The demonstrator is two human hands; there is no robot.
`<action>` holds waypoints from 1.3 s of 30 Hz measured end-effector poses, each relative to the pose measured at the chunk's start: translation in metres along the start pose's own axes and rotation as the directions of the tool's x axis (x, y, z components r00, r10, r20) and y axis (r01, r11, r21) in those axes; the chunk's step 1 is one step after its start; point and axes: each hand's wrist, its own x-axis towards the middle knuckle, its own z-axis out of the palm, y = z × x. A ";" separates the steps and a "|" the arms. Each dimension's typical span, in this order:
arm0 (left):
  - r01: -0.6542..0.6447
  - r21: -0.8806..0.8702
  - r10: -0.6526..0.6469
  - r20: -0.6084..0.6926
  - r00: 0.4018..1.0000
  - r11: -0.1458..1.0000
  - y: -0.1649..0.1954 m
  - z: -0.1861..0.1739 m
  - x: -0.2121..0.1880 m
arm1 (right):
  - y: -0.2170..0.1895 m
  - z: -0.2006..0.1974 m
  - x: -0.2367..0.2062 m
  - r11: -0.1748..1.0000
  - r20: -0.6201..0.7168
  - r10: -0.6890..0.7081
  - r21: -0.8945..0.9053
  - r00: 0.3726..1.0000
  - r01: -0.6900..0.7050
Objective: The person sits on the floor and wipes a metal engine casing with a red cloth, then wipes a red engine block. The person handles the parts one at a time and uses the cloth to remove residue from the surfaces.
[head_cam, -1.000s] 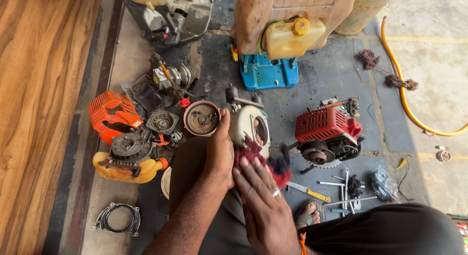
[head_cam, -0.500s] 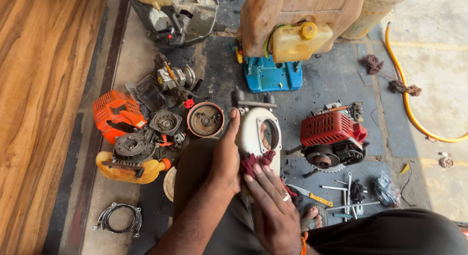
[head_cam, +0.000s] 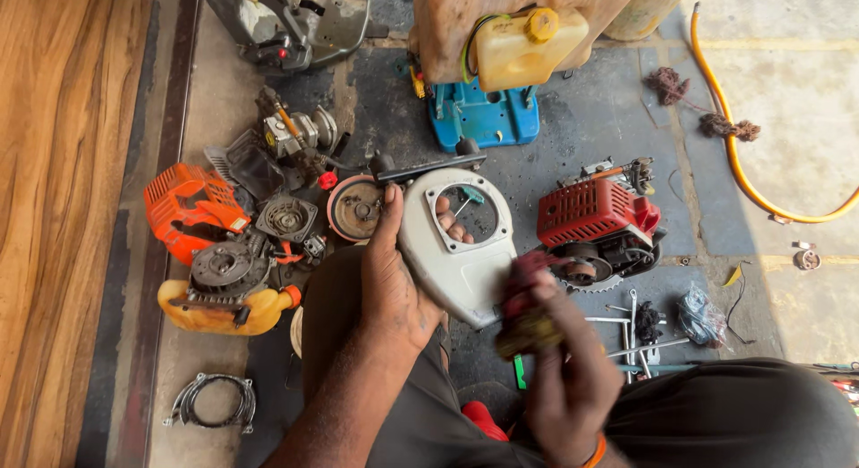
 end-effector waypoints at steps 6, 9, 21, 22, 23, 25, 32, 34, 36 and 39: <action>0.045 0.096 -0.045 -0.003 0.999 0.994 -0.007 0.012 -0.004 | 0.009 0.017 -0.008 0.751 0.363 -0.496 -0.277 0.789 0.600; 0.134 0.039 -0.138 0.124 0.983 0.990 -0.001 0.011 -0.010 | 0.043 0.000 -0.009 0.799 0.234 -0.484 -0.275 0.843 0.535; 0.255 0.079 -0.264 0.142 0.954 0.964 0.012 -0.003 -0.007 | 0.024 -0.048 0.048 0.843 0.136 0.382 0.355 0.914 -0.405; 0.254 0.100 -0.267 0.151 0.952 0.962 0.008 -0.002 -0.008 | 0.020 -0.037 0.043 0.909 0.136 0.289 0.273 0.948 -0.316; 0.268 0.118 -0.285 0.161 0.945 0.956 0.005 -0.001 -0.009 | 0.015 -0.023 0.032 0.956 0.145 0.205 0.185 0.968 -0.229; 0.283 0.158 -0.310 0.190 0.931 0.946 -0.003 0.001 -0.013 | 0.020 -0.006 0.024 0.967 0.074 0.146 0.201 0.987 -0.158; 0.139 0.520 -0.293 0.227 0.929 0.843 -0.014 -0.006 -0.026 | 0.095 -0.035 0.063 0.729 0.048 0.488 0.527 0.871 -0.437; 0.083 0.604 -0.269 0.226 0.936 0.793 -0.017 -0.010 -0.022 | 0.096 -0.045 0.070 0.756 -0.054 0.472 0.538 0.880 -0.373; 0.037 0.593 -0.203 0.215 0.955 0.804 -0.022 -0.015 -0.016 | 0.079 -0.047 0.074 0.726 -0.114 0.464 0.616 0.878 -0.304; -0.124 0.773 -0.050 0.198 0.979 0.622 -0.036 -0.023 -0.009 | 0.033 -0.020 0.061 0.970 -0.005 0.227 0.091 0.974 -0.226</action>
